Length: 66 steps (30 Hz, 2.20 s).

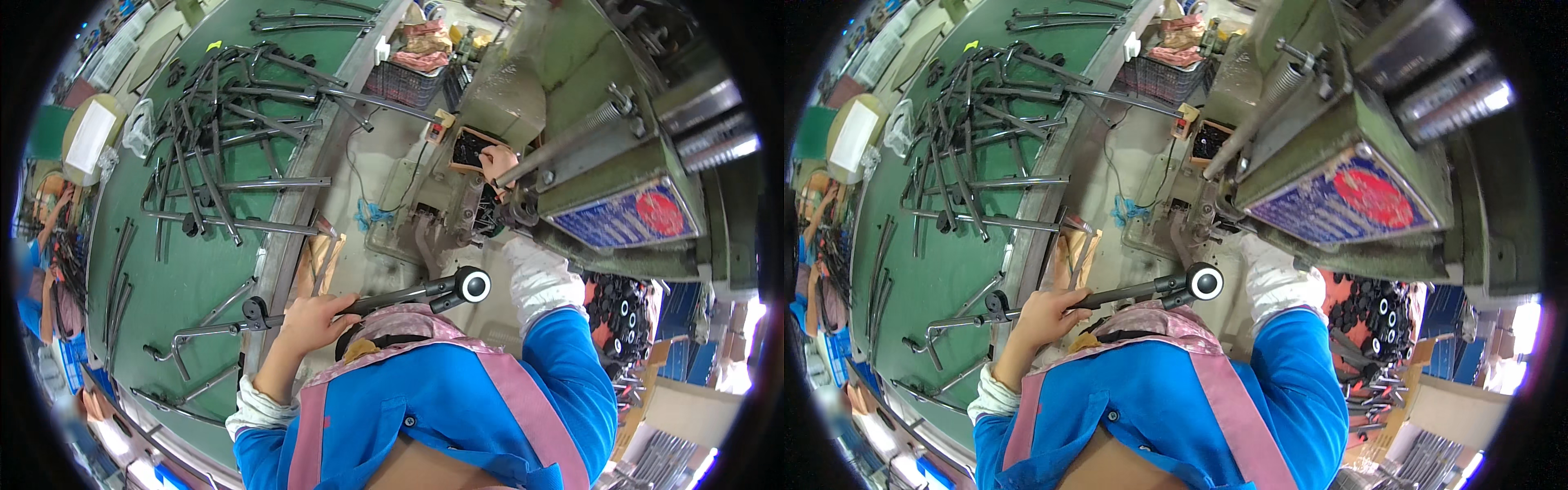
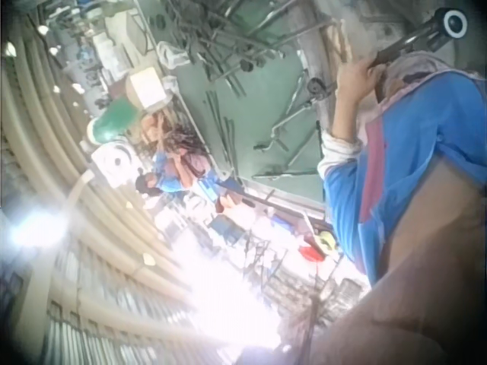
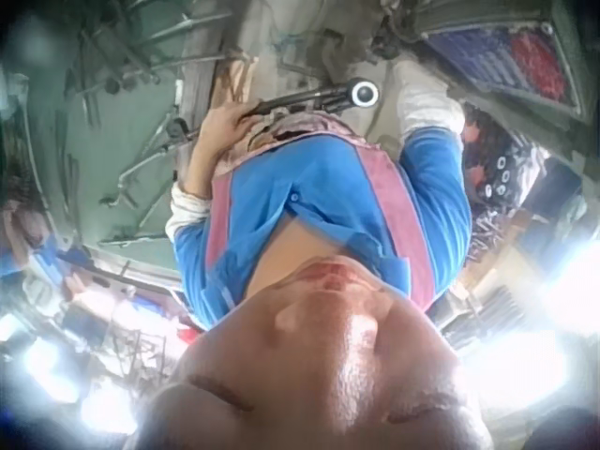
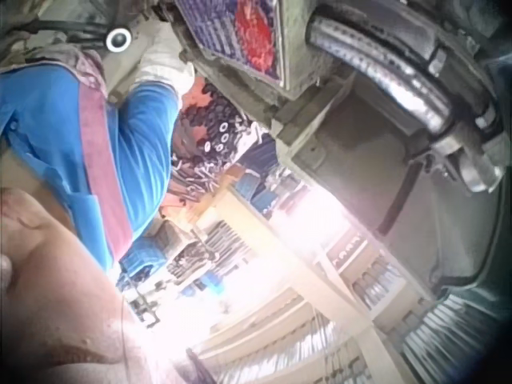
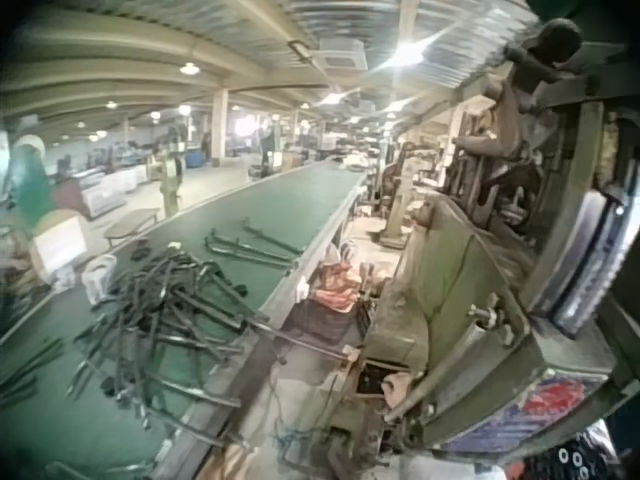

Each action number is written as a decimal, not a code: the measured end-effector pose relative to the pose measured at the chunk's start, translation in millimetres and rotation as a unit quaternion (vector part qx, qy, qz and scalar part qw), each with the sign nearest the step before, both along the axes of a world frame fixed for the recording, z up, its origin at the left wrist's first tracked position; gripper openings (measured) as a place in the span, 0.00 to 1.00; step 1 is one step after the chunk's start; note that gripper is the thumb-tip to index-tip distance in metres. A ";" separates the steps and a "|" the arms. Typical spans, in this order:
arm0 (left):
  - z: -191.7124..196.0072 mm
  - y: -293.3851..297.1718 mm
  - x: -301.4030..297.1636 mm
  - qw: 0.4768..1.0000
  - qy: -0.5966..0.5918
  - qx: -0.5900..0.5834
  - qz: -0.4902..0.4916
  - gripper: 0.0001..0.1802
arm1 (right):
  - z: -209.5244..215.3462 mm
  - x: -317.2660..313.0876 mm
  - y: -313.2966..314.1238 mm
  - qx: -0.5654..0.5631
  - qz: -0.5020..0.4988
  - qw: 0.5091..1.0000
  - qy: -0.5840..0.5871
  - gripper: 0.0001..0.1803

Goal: The person repeatedly picks up metal frame pieces and black plastic end caps, inserts the caps onto the frame ends, and places the assembled units on a nearby table. The process is continuous and repetitive throughout the clip.

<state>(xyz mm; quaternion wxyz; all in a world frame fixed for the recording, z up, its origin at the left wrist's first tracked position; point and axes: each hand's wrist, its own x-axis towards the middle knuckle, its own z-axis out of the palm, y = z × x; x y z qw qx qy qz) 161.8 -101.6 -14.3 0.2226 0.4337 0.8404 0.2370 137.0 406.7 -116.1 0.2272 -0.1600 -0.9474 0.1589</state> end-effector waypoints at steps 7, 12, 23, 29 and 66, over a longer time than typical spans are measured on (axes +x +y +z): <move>-9.9 -0.6 13.7 0.999 0.031 -0.003 0.022 0.19 | 3.5 -21.7 9.4 0.025 0.041 0.998 -0.046 0.08; -12.4 3.9 17.4 0.999 0.038 -0.018 0.024 0.19 | -4.7 -22.2 16.6 -0.021 0.035 0.996 0.074 0.06; -6.8 19.2 3.6 0.998 0.020 -0.054 0.006 0.19 | -8.0 20.0 40.4 -0.170 0.048 0.980 0.087 0.09; -2.7 26.2 -5.3 0.999 0.031 -0.032 -0.022 0.18 | -4.8 30.8 23.7 -0.113 0.011 0.990 0.080 0.10; -11.1 -13.9 -28.8 0.994 0.018 -0.062 -0.083 0.23 | 78.2 141.3 -140.4 -0.261 -0.018 0.963 0.069 0.09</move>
